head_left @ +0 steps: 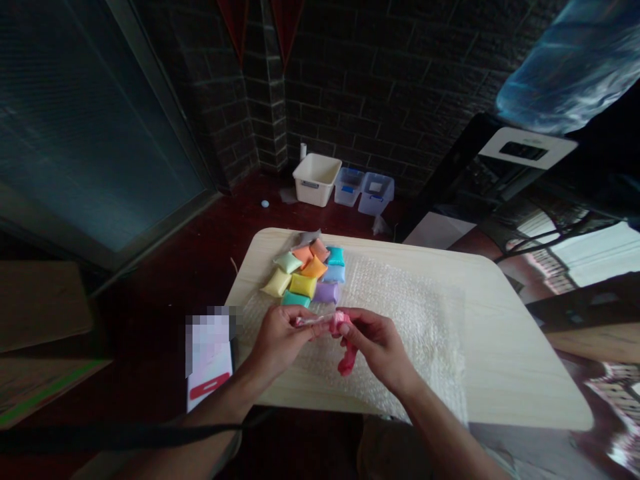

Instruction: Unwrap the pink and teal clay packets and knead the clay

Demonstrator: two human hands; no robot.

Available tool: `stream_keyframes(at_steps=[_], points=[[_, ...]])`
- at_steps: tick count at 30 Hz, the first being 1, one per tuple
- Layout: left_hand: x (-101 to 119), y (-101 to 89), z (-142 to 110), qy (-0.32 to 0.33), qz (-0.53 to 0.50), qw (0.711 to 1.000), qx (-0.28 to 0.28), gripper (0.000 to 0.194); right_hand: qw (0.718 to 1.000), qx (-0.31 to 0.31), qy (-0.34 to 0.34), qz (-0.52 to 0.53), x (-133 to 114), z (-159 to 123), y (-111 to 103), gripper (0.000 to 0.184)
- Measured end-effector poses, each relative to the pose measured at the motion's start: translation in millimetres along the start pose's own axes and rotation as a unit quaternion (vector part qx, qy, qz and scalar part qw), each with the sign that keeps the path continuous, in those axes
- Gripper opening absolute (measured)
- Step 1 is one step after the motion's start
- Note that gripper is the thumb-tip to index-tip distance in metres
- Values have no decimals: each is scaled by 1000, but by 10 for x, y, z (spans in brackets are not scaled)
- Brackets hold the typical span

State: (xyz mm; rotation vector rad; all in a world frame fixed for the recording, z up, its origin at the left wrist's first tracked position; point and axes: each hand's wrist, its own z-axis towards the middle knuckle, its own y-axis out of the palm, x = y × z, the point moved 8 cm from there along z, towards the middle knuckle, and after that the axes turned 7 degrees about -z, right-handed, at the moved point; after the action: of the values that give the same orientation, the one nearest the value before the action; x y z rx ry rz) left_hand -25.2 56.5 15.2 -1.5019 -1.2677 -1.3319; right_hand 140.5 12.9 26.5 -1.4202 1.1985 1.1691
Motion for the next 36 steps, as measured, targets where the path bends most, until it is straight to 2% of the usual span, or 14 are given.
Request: stream_keyframes(at_steps=[3, 6, 10, 11, 14, 20, 26, 29, 36], points=[[3, 20, -11, 6, 17, 1000, -22, 31, 1000, 20, 8, -2, 29, -4, -48, 41], [58, 63, -42, 42, 35, 997, -61, 25, 999, 34, 8, -3, 37, -3, -87, 37], [181, 17, -70, 97, 39, 993, -45, 41, 999, 45, 14, -8, 57, -4, -113, 36], [199, 14, -70, 103, 46, 993, -44, 38, 999, 45, 15, -12, 58, -8, -113, 36], [202, 28, -52, 93, 65, 992, -52, 21, 999, 46, 12, -15, 39, -19, -104, 36], [112, -18, -18, 47, -8, 999, -15, 14, 998, 59, 16, 5, 1, -15, -92, 33], [4, -54, -5, -8, -80, 996, 23, 18, 998, 56, 21, 30, 17, -9, -85, 30], [5, -55, -8, -9, -73, 997, 24, 20, 997, 55, 32, 39, 52, -13, -89, 30], [-2, 44, -46, 28, -38, 999, -16, 17, 995, 82, 34, 42, 111, 15, -155, 31]])
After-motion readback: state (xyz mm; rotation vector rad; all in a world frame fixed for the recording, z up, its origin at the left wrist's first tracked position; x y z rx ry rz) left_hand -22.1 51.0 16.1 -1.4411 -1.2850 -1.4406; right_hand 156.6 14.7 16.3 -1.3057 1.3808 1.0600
